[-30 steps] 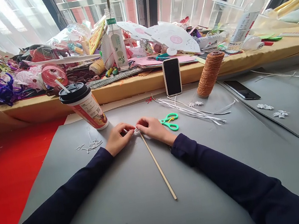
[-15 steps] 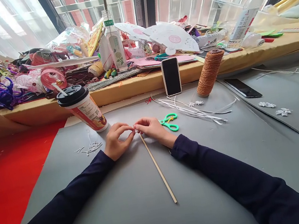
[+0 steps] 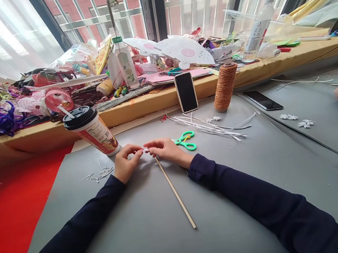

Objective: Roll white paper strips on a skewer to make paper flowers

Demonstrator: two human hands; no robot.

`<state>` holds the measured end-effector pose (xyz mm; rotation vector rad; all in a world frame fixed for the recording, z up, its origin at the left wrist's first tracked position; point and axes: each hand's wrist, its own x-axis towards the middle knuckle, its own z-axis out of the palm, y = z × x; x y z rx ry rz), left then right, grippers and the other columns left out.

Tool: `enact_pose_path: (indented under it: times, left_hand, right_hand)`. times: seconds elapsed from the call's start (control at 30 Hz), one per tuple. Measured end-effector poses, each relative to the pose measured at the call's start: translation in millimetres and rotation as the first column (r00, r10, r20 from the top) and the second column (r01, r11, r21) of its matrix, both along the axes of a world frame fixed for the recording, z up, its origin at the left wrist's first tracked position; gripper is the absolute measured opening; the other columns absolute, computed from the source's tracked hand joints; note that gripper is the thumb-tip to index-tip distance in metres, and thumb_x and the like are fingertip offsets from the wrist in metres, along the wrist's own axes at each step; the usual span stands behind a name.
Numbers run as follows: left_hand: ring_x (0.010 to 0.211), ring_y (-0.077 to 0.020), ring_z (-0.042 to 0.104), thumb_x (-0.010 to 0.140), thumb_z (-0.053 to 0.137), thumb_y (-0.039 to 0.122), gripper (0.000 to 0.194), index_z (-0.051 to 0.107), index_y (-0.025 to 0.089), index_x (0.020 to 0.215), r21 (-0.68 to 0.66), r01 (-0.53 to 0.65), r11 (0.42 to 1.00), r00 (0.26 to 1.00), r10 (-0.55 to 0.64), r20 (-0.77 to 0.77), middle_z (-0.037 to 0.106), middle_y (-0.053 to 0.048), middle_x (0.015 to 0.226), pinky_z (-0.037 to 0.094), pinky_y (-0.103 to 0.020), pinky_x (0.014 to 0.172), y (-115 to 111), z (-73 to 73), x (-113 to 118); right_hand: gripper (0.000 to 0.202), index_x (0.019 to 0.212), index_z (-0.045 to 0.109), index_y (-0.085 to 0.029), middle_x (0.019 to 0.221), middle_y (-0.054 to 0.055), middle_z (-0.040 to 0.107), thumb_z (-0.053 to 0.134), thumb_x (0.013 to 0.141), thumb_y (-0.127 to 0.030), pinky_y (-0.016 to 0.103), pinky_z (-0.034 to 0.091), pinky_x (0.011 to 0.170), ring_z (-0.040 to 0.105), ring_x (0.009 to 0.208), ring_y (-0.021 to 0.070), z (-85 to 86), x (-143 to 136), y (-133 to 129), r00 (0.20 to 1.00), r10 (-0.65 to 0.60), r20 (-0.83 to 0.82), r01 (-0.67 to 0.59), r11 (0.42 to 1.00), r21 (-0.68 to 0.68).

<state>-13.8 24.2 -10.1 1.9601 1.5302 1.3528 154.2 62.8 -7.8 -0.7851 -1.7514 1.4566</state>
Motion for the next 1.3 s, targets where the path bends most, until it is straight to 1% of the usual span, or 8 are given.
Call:
enact_pose_path:
  times: [0.1,0.3,0.53,0.77,0.97,1.03,1.13,1.3]
  left_hand:
    - [0.069,-0.0125,0.055,0.073,0.052,0.033,0.020,0.060,0.016,0.076,-0.092,0.012,0.996,0.994,-0.002,0.111,0.062,-0.003,0.075,0.044,-0.025,0.067,4.8,-3.2,-2.7]
    - [0.062,-0.0118,0.057,0.072,0.053,0.037,0.024,0.059,0.014,0.078,-0.172,0.088,0.981,0.972,-0.047,0.230,0.060,-0.002,0.067,0.045,-0.023,0.060,5.5,-3.4,-2.3]
    - [0.057,-0.0119,0.057,0.071,0.054,0.039,0.027,0.057,0.013,0.077,-0.254,0.144,0.956,0.939,-0.052,0.339,0.060,-0.003,0.062,0.048,-0.025,0.056,4.8,-0.6,-0.5]
    - [0.061,-0.0131,0.058,0.071,0.053,0.041,0.031,0.057,0.012,0.081,-0.262,0.228,0.938,0.896,-0.097,0.433,0.062,-0.005,0.067,0.048,-0.026,0.055,6.6,-4.1,-1.5]
    - [0.054,-0.0097,0.052,0.072,0.051,0.041,0.031,0.057,0.013,0.082,-0.307,0.212,0.928,0.918,-0.081,0.389,0.059,-0.003,0.064,0.045,-0.024,0.053,7.8,-4.8,-2.3]
    - [0.055,-0.0101,0.052,0.072,0.050,0.041,0.030,0.057,0.013,0.081,-0.318,0.216,0.923,0.931,-0.096,0.351,0.058,-0.002,0.064,0.045,-0.024,0.055,8.4,-5.3,-2.5]
    - [0.057,-0.0108,0.052,0.072,0.050,0.041,0.029,0.057,0.014,0.081,-0.330,0.221,0.918,0.944,-0.117,0.308,0.057,-0.002,0.064,0.044,-0.024,0.056,9.1,-6.0,-2.9]
    - [0.057,-0.0113,0.052,0.072,0.050,0.040,0.027,0.058,0.016,0.080,-0.335,0.226,0.915,0.948,-0.129,0.289,0.057,-0.002,0.062,0.043,-0.023,0.055,9.4,-6.4,-3.8]
  right_hand:
    - [0.032,0.098,0.058,-0.018,0.090,0.003,0.061,0.059,0.070,-0.031,0.025,0.047,0.066,0.056,0.073,0.0102,-1.1,-0.5,0.1,1.000,0.022,-0.011,-0.022,1.000,0.018]
    - [0.024,0.085,0.062,-0.015,0.084,0.003,0.062,0.055,0.072,-0.035,0.025,0.045,0.067,0.056,0.071,0.0105,4.3,3.6,4.6,0.994,-0.065,0.086,0.046,0.977,0.210]
    - [0.034,0.102,0.052,-0.018,0.085,0.002,0.060,0.058,0.071,-0.029,0.025,0.046,0.066,0.056,0.073,0.0099,10.8,3.7,3.7,0.994,-0.057,0.092,0.025,0.946,0.324]
    - [0.035,0.104,0.049,-0.018,0.081,0.002,0.061,0.057,0.072,-0.031,0.025,0.046,0.067,0.058,0.073,0.0109,8.5,2.8,5.4,0.993,-0.073,0.094,0.041,0.950,0.310]
    - [0.036,0.100,0.048,-0.016,0.078,0.004,0.062,0.059,0.068,-0.028,0.025,0.045,0.062,0.059,0.072,0.0125,19.1,29.0,42.1,0.973,-0.191,0.128,0.144,0.941,0.307]
    - [0.033,0.094,0.049,-0.015,0.076,0.003,0.062,0.060,0.067,-0.028,0.024,0.044,0.061,0.059,0.069,0.0124,25.4,51.4,61.0,0.924,-0.345,0.163,0.262,0.885,0.385]
    - [0.028,0.088,0.049,-0.017,0.074,0.001,0.062,0.061,0.065,-0.029,0.025,0.042,0.063,0.057,0.068,0.0124,29.7,94.2,87.5,0.761,-0.608,0.228,0.416,0.726,0.548]
    - [0.023,0.079,0.050,-0.017,0.073,0.002,0.063,0.062,0.061,-0.026,0.024,0.038,0.060,0.056,0.068,0.0131,22.0,155.7,112.3,0.465,-0.778,0.421,0.473,0.621,0.624]
